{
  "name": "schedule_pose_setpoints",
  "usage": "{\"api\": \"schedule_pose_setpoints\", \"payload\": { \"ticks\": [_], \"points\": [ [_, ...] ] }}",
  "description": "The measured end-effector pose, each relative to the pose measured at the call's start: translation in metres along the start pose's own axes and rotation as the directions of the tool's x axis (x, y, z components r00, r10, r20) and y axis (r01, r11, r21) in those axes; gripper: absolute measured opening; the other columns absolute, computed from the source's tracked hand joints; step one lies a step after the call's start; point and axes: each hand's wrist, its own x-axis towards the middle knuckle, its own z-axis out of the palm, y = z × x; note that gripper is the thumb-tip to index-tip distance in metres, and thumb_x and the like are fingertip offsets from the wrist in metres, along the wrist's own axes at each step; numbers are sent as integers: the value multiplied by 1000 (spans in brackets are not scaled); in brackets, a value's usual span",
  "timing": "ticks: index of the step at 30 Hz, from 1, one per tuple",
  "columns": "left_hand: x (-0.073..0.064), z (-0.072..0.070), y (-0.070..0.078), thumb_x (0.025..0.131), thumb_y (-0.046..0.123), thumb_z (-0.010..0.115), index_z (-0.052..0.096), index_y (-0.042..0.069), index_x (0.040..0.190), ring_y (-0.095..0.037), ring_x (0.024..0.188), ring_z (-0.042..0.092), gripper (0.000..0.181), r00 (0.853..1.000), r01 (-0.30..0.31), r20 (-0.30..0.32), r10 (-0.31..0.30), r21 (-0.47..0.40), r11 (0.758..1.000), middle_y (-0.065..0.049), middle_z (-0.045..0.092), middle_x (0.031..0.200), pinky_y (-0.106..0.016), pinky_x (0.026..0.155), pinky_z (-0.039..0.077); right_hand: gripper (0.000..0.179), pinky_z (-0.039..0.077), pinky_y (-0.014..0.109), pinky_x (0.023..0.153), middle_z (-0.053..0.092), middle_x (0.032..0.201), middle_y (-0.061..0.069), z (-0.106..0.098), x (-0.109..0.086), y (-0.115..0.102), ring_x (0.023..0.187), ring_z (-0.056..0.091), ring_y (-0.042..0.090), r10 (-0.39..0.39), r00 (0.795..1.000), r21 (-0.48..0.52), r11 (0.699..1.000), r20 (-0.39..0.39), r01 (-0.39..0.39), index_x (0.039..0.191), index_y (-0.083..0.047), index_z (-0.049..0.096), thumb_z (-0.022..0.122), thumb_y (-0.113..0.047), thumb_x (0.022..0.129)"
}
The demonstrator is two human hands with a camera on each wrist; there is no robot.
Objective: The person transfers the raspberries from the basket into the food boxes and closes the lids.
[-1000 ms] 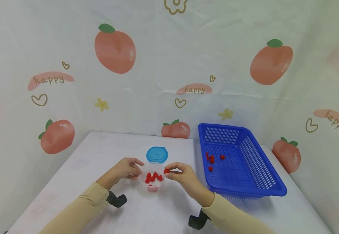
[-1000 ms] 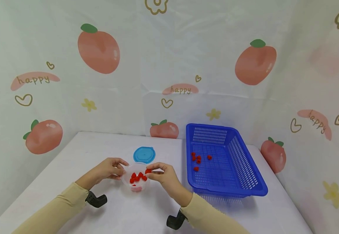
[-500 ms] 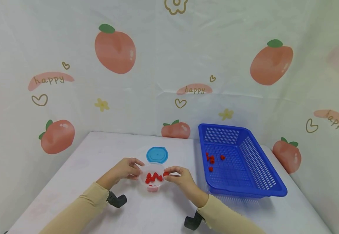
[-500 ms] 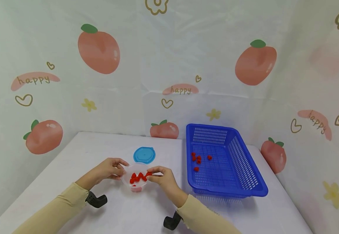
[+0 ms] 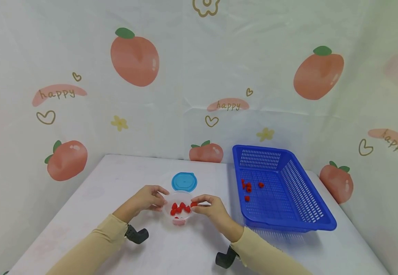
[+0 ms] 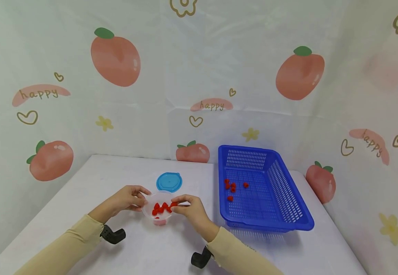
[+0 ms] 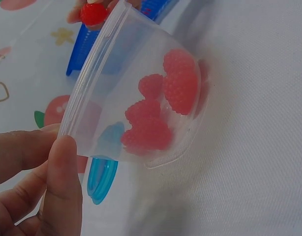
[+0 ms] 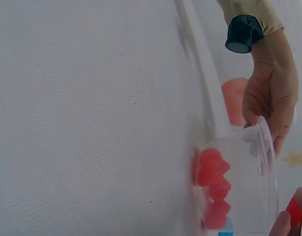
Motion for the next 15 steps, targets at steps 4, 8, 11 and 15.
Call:
{"api": "schedule_pose_setpoints", "payload": {
  "ticks": [4, 8, 11, 15],
  "points": [
    [0, 0, 0, 86, 2, 67, 60, -1, 119, -18, 67, 62, 34, 1000, 3, -4, -3, 6, 1000, -10, 64, 87, -30, 68, 60, 30, 55, 38, 92, 66, 106, 10, 0, 1, 0, 91, 65, 17, 9, 1000, -14, 1000, 4, -9, 111, 5, 67, 72, -5, 84],
    [-1, 0, 0, 86, 2, 67, 60, 0, 119, -18, 68, 62, 34, 1000, 0, -7, 0, 21, 1000, -10, 64, 87, -29, 67, 60, 31, 54, 37, 92, 66, 106, 8, 0, 6, 7, 92, 65, 16, 8, 1000, -29, 1000, 13, -8, 111, 3, 68, 74, -10, 83],
    [-2, 0, 1, 86, 2, 67, 61, 0, 119, -18, 68, 62, 34, 1000, -2, -8, 2, 28, 1000, -11, 64, 87, -29, 67, 60, 30, 54, 38, 92, 66, 107, 7, 0, 6, 6, 92, 65, 17, 11, 1000, -41, 999, 18, -10, 111, 1, 69, 74, -10, 84],
    [-2, 1, 1, 86, 2, 67, 61, 0, 119, -18, 67, 62, 34, 1000, 0, -9, 0, 34, 999, -11, 64, 87, -29, 67, 60, 29, 54, 39, 93, 67, 107, 8, 0, 5, 4, 93, 65, 17, 14, 1000, -48, 999, 22, -13, 111, 1, 69, 73, -9, 84]
  ]
}}
